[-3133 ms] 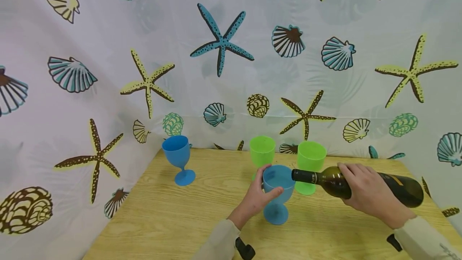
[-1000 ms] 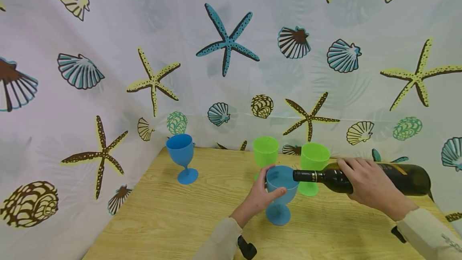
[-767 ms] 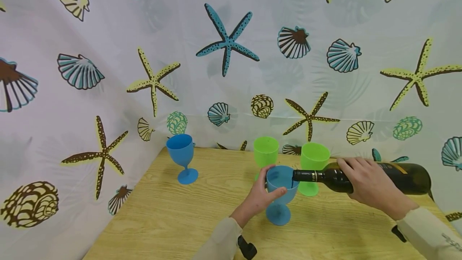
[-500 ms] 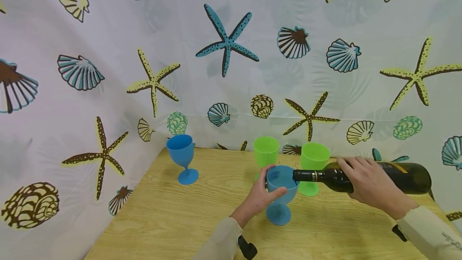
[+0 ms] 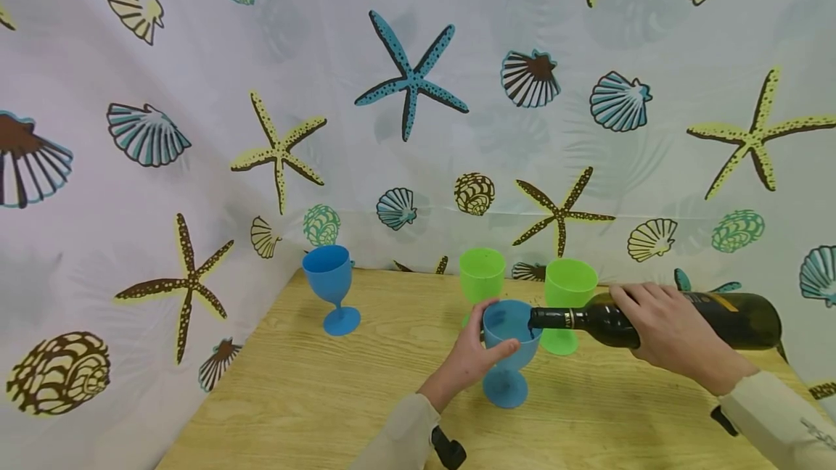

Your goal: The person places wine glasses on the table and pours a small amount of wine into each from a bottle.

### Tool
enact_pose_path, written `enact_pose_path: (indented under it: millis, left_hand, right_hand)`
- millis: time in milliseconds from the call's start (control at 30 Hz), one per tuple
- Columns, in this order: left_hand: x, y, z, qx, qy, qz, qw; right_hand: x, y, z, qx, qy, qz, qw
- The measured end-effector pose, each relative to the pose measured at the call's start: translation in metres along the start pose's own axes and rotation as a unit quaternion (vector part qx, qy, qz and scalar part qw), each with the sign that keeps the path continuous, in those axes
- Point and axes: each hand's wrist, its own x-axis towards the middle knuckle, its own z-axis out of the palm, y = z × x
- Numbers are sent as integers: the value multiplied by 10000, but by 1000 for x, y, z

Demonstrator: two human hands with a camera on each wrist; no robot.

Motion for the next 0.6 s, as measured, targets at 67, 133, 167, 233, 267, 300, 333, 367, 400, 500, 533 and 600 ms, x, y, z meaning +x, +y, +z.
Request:
enact_pose_path:
  millis: [67, 133, 167, 233, 267, 300, 333, 367, 400, 500, 533, 600]
  left_hand:
    - [0, 0, 0, 15, 3, -6, 10000]
    - [-1, 0, 0, 22, 3, -25, 10000]
    - [-1, 0, 0, 19, 2, -34, 10000]
    - [-2, 1, 0, 14, 4, -68, 10000]
    - [-2, 0, 0, 19, 6, -69, 10000]
    - [-2, 1, 1, 18, 10, -92, 10000]
    - [-2, 1, 0, 17, 11, -91, 10000]
    - [-1, 1, 0, 12, 17, -85, 10000]
    - [-1, 1, 0, 11, 23, -73, 10000]
    - [-1, 1, 0, 13, 30, -43, 10000]
    - [0, 1, 0, 4, 25, -28, 10000]
    - [0, 0, 0, -3, 12, 6, 10000]
  right_hand:
    - [0, 0, 0, 5, -6, 3, 10000]
    - [0, 0, 0, 9, -25, 19, 10000]
    - [0, 0, 0, 14, -40, 28, 10000]
    - [0, -1, 0, 16, -61, 39, 10000]
    - [0, -1, 0, 14, -70, 43, 10000]
    - [0, -1, 0, 14, -75, 47, 10000]
    - [0, -1, 0, 13, -74, 47, 10000]
    - [0, -1, 0, 8, -71, 47, 10000]
    - [1, -1, -1, 5, -66, 45, 10000]
    - [1, -1, -1, 0, -46, 30, 10000]
    - [1, 0, -1, -3, -38, 26, 10000]
    - [1, 0, -1, -11, -27, 15, 10000]
